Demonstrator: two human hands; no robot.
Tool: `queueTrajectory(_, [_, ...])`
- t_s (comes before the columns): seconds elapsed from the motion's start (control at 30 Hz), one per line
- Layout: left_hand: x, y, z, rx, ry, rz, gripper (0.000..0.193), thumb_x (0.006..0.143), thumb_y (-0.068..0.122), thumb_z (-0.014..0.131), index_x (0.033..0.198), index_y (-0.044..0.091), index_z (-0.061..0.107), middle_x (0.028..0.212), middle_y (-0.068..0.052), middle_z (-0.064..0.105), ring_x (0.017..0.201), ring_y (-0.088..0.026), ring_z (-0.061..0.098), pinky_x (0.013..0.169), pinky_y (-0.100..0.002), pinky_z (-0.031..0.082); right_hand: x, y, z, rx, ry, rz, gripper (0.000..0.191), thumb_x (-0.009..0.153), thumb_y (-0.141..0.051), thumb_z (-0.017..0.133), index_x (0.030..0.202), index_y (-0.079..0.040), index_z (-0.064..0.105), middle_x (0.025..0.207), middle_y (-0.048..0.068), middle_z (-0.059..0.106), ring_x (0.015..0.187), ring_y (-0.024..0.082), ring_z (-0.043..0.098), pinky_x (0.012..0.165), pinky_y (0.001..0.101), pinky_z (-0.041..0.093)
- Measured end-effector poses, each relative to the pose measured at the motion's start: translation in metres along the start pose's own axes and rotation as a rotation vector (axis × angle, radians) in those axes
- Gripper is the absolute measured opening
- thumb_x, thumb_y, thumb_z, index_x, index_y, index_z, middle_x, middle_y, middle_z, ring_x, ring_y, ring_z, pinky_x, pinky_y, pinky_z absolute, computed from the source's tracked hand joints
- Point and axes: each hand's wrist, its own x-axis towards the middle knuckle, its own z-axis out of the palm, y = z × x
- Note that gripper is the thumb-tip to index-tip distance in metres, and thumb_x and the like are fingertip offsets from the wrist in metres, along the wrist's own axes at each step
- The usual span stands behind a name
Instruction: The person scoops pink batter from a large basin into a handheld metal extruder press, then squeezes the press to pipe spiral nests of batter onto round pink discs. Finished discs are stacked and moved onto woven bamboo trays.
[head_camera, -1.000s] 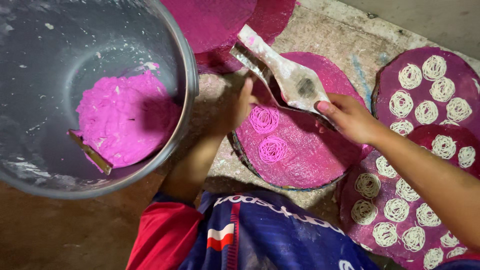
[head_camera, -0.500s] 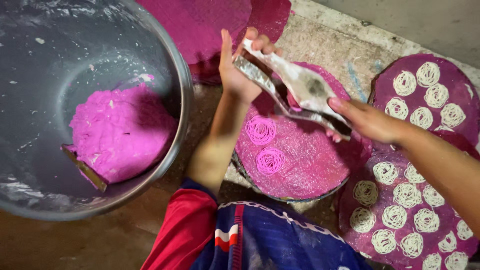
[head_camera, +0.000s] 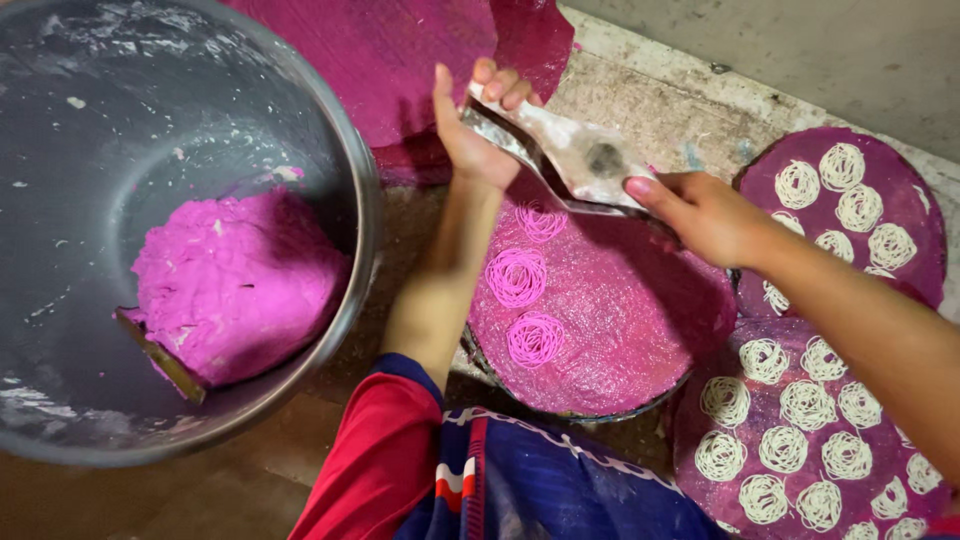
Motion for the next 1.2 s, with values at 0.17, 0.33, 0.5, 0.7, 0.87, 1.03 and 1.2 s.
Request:
queueTrajectory(0.17, [-0.002, 0.017, 0.003, 0.067, 0.011, -0.015, 0.051, 0.1, 0.065, 0.039, 0.09, 0.017, 0.055, 0.076, 0.004, 0.053, 0.077, -0.014, 0.052, 0.08, -0.036, 0.048, 0.001, -0.005, 0.019, 0.15, -0.031, -0.042, 0.075, 0.097, -0.065, 0.041, 0.094, 0.003, 0.072, 0.066, 0.009, 0.067, 0.059, 0.018, 0.065, 0.06, 0.0359, 0.054])
queueTrajectory(0.33, [-0.005, -0.007, 0.001, 0.009, 0.011, 0.016, 0.053, 0.103, 0.064, 0.034, 0.087, 0.017, 0.054, 0.075, 0.003, 0.053, 0.074, -0.015, 0.052, 0.08, -0.038, 0.048, -0.003, 0.004, 0.004, 0.08, -0.014, 0.078, 0.063, 0.095, -0.063, 0.042, 0.099, -0.006, 0.068, 0.064, 0.01, 0.067, 0.056, 0.021, 0.066, 0.058, 0.0373, 0.055])
queueTrajectory(0.5, [0.014, -0.004, 0.021, 0.006, 0.131, -0.001, 0.056, 0.099, 0.059, 0.024, 0.084, 0.013, 0.053, 0.072, -0.002, 0.05, 0.075, -0.019, 0.05, 0.091, -0.04, 0.048, 0.008, 0.014, 0.0, -0.003, 0.09, -0.083, 0.073, 0.102, -0.063, 0.043, 0.088, 0.004, 0.066, 0.066, 0.01, 0.062, 0.061, 0.019, 0.063, 0.063, 0.0365, 0.052])
queueTrajectory(0.7, [-0.015, 0.009, 0.009, 0.738, 0.445, -0.56, 0.074, 0.097, 0.068, 0.009, 0.122, 0.006, 0.04, 0.094, -0.013, 0.063, 0.063, -0.015, 0.044, 0.064, -0.031, 0.039, 0.013, 0.03, 0.007, 0.234, 0.036, -0.136, 0.061, 0.1, -0.059, 0.043, 0.095, -0.002, 0.065, 0.069, 0.006, 0.065, 0.061, 0.017, 0.065, 0.061, 0.0343, 0.053])
queueTrajectory(0.87, [-0.04, 0.004, -0.017, 1.175, 0.419, -0.751, 0.097, 0.095, 0.075, -0.001, 0.155, 0.004, 0.027, 0.11, -0.02, 0.072, 0.049, -0.008, 0.035, 0.038, -0.022, 0.03, 0.019, 0.038, 0.013, 0.266, 0.131, -0.14, 0.061, 0.102, -0.058, 0.046, 0.093, 0.0, 0.064, 0.07, 0.008, 0.064, 0.062, 0.017, 0.063, 0.062, 0.0349, 0.052])
queueTrajectory(1.03, [-0.078, 0.018, 0.006, 1.749, 0.277, -0.48, 0.089, 0.097, 0.072, 0.018, 0.154, 0.009, 0.043, 0.122, -0.016, 0.078, 0.053, -0.013, 0.049, 0.047, -0.029, 0.044, 0.018, 0.057, 0.007, 0.287, 0.171, -0.139, 0.064, 0.103, -0.059, 0.043, 0.093, 0.0, 0.065, 0.073, 0.008, 0.065, 0.064, 0.018, 0.064, 0.064, 0.0342, 0.052])
queueTrajectory(1.2, [-0.038, 0.002, 0.032, 0.538, 0.425, -0.264, 0.085, 0.102, 0.064, 0.038, 0.159, 0.001, 0.037, 0.145, -0.014, 0.063, 0.116, -0.016, 0.072, 0.105, -0.038, 0.053, 0.007, 0.074, 0.008, 0.304, -0.096, -0.1, 0.069, 0.097, -0.063, 0.03, 0.093, -0.006, 0.069, 0.073, 0.008, 0.074, 0.065, 0.019, 0.073, 0.064, 0.0341, 0.059])
